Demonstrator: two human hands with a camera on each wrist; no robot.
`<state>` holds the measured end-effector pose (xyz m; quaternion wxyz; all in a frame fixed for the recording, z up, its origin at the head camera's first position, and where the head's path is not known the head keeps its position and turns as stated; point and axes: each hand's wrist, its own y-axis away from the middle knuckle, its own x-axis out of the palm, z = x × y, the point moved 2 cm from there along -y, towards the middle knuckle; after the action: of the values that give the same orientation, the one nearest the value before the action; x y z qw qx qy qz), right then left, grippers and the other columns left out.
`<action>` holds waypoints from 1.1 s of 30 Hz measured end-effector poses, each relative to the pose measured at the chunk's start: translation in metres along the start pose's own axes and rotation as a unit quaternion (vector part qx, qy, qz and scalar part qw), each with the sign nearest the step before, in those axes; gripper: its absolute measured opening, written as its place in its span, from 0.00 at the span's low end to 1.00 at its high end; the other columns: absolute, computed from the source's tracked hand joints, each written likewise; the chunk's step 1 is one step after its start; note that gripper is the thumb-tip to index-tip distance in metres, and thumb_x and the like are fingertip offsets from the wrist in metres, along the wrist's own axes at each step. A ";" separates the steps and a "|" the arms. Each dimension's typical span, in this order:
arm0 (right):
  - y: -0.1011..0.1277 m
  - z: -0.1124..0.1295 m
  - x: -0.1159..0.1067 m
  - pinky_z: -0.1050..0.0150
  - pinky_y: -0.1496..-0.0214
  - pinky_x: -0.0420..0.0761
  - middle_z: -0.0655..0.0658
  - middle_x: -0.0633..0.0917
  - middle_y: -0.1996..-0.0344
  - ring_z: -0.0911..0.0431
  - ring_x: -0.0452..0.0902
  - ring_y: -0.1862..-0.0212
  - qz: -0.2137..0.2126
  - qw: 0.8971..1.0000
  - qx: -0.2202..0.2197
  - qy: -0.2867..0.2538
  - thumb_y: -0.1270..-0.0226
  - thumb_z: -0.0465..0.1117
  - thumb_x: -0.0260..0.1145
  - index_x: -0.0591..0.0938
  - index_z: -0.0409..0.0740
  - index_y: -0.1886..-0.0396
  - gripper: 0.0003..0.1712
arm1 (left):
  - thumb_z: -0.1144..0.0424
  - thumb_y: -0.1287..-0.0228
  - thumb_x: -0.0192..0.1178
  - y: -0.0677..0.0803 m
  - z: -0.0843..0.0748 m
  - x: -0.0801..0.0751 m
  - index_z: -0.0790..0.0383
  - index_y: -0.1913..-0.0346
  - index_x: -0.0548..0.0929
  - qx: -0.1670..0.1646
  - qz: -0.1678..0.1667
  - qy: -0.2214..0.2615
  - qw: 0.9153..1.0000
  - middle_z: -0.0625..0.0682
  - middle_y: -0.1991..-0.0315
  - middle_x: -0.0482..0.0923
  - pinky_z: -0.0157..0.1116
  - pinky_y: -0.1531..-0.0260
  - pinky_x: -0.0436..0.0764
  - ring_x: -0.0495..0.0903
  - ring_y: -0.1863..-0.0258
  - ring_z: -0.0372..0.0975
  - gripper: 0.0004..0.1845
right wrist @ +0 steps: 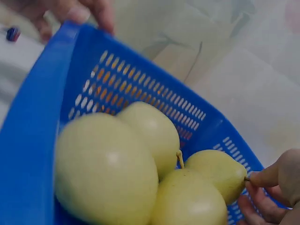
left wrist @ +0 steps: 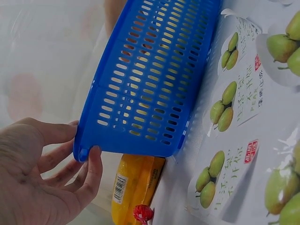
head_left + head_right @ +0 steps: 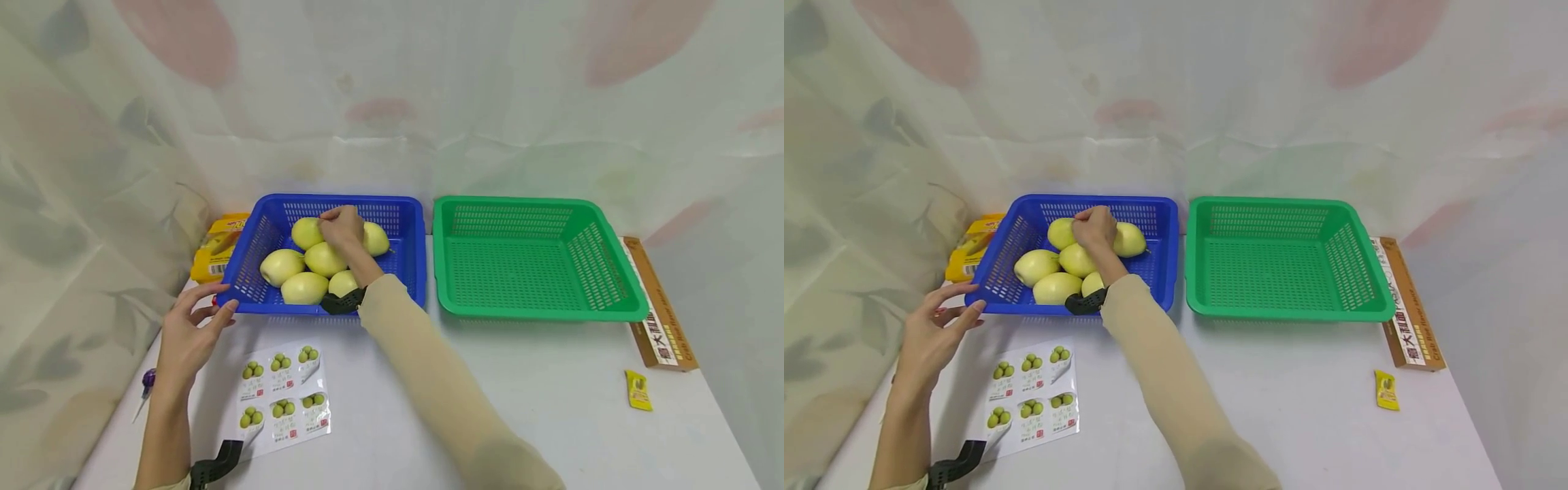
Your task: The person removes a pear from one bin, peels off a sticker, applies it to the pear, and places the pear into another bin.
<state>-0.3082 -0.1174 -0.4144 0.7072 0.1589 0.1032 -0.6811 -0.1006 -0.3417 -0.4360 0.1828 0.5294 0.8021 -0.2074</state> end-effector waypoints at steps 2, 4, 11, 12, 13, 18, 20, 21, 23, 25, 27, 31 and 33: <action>-0.003 0.000 -0.005 0.61 0.48 0.89 0.47 0.94 0.51 0.54 0.89 0.52 -0.001 0.999 -0.027 0.020 0.21 0.41 0.67 0.94 0.46 0.52 0.10 | 0.62 0.24 0.69 0.000 0.000 -0.001 0.65 0.29 0.81 0.000 -0.001 0.000 1.000 0.31 0.43 0.69 0.20 0.62 0.88 0.82 0.59 0.24 0.25; -0.005 -0.002 -0.010 0.62 0.50 0.88 0.47 0.94 0.50 0.55 0.89 0.52 0.004 0.998 -0.050 0.032 0.20 0.40 0.65 0.93 0.45 0.49 0.12 | 0.62 0.24 0.69 0.000 -0.001 -0.002 0.65 0.29 0.81 0.001 -0.003 -0.002 1.000 0.31 0.43 0.69 0.20 0.62 0.87 0.82 0.59 0.24 0.25; -0.004 -0.006 -0.014 0.55 0.39 0.88 0.43 0.90 0.39 0.49 0.86 0.39 0.080 0.993 -0.073 0.047 0.13 0.42 0.60 0.90 0.43 0.39 0.16 | 0.64 0.25 0.70 0.001 -0.002 0.000 0.66 0.30 0.81 0.007 -0.002 0.009 1.000 0.32 0.43 0.70 0.21 0.63 0.88 0.83 0.59 0.24 0.24; -0.003 -0.007 -0.013 0.53 0.35 0.87 0.42 0.88 0.36 0.48 0.84 0.34 0.097 0.991 -0.078 0.051 0.13 0.43 0.60 0.89 0.43 0.38 0.17 | 0.64 0.25 0.70 0.001 -0.002 0.001 0.67 0.30 0.81 0.007 -0.002 0.011 1.000 0.32 0.43 0.71 0.21 0.63 0.88 0.84 0.60 0.24 0.24; -0.003 -0.007 -0.011 0.50 0.31 0.85 0.40 0.86 0.32 0.46 0.81 0.30 0.115 0.988 -0.086 0.052 0.13 0.43 0.60 0.88 0.43 0.36 0.17 | 0.64 0.25 0.70 0.001 -0.002 0.001 0.67 0.31 0.81 0.007 -0.002 0.013 1.000 0.32 0.44 0.71 0.21 0.63 0.88 0.84 0.60 0.24 0.24; -0.003 -0.005 0.001 0.46 0.19 0.76 0.41 0.76 0.21 0.44 0.69 0.18 0.208 0.967 -0.124 0.075 0.14 0.44 0.62 0.79 0.44 0.24 0.24 | 0.65 0.26 0.70 0.001 -0.002 0.001 0.67 0.31 0.82 0.009 -0.005 0.017 1.000 0.33 0.43 0.71 0.21 0.63 0.88 0.84 0.61 0.25 0.24; -0.003 -0.005 0.005 0.46 0.16 0.73 0.41 0.75 0.20 0.44 0.67 0.17 0.227 0.963 -0.125 0.074 0.15 0.43 0.64 0.76 0.45 0.21 0.28 | 0.65 0.26 0.70 0.001 -0.003 0.001 0.66 0.31 0.82 0.010 -0.006 0.016 1.000 0.33 0.43 0.72 0.21 0.63 0.88 0.84 0.61 0.26 0.24; -0.004 -0.006 0.006 0.46 0.15 0.72 0.42 0.74 0.19 0.44 0.66 0.16 0.231 0.963 -0.121 0.067 0.16 0.43 0.65 0.75 0.45 0.21 0.29 | 0.64 0.26 0.70 0.001 -0.003 0.002 0.66 0.31 0.82 0.010 -0.007 0.015 1.000 0.33 0.43 0.71 0.21 0.63 0.88 0.84 0.61 0.26 0.24; -0.005 -0.009 0.008 0.44 0.15 0.71 0.42 0.72 0.18 0.43 0.64 0.15 0.236 0.965 -0.101 0.045 0.18 0.41 0.67 0.75 0.46 0.20 0.30 | 0.64 0.26 0.70 0.001 -0.003 0.002 0.66 0.31 0.82 0.009 -0.008 0.013 1.000 0.33 0.43 0.71 0.20 0.63 0.88 0.84 0.61 0.26 0.24; -0.006 -0.012 0.010 0.43 0.16 0.72 0.41 0.72 0.18 0.42 0.64 0.16 0.238 0.967 -0.087 0.022 0.19 0.40 0.68 0.76 0.47 0.21 0.31 | 0.63 0.25 0.70 0.002 -0.004 0.002 0.65 0.31 0.82 0.008 -0.007 0.010 1.000 0.32 0.43 0.71 0.20 0.63 0.87 0.84 0.61 0.25 0.24; -0.007 -0.014 0.010 0.43 0.18 0.74 0.40 0.72 0.19 0.42 0.66 0.17 0.242 0.967 -0.076 0.000 0.20 0.39 0.69 0.76 0.47 0.22 0.30 | 0.63 0.25 0.70 0.002 -0.004 0.001 0.65 0.31 0.82 0.007 -0.008 0.007 1.000 0.32 0.43 0.71 0.20 0.63 0.87 0.83 0.61 0.25 0.23; -0.007 -0.015 0.011 0.43 0.24 0.78 0.38 0.76 0.24 0.41 0.72 0.22 0.240 0.968 -0.080 -0.006 0.22 0.37 0.71 0.77 0.44 0.24 0.30 | 0.63 0.25 0.70 0.002 -0.004 0.002 0.65 0.31 0.83 0.009 -0.008 0.005 1.000 0.31 0.42 0.70 0.20 0.63 0.88 0.83 0.60 0.26 0.23; -0.008 -0.015 0.012 0.43 0.22 0.77 0.38 0.76 0.23 0.41 0.71 0.22 0.238 0.968 -0.085 0.008 0.23 0.37 0.72 0.77 0.45 0.24 0.31 | 0.62 0.25 0.70 0.002 -0.004 0.002 0.65 0.31 0.83 0.009 -0.008 0.004 1.000 0.31 0.42 0.70 0.20 0.62 0.87 0.83 0.60 0.26 0.23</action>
<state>-0.3141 -0.1235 -0.4337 0.8589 0.1236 0.1252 -0.4810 -0.0996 -0.3375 -0.4337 0.1732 0.5257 0.8050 -0.2134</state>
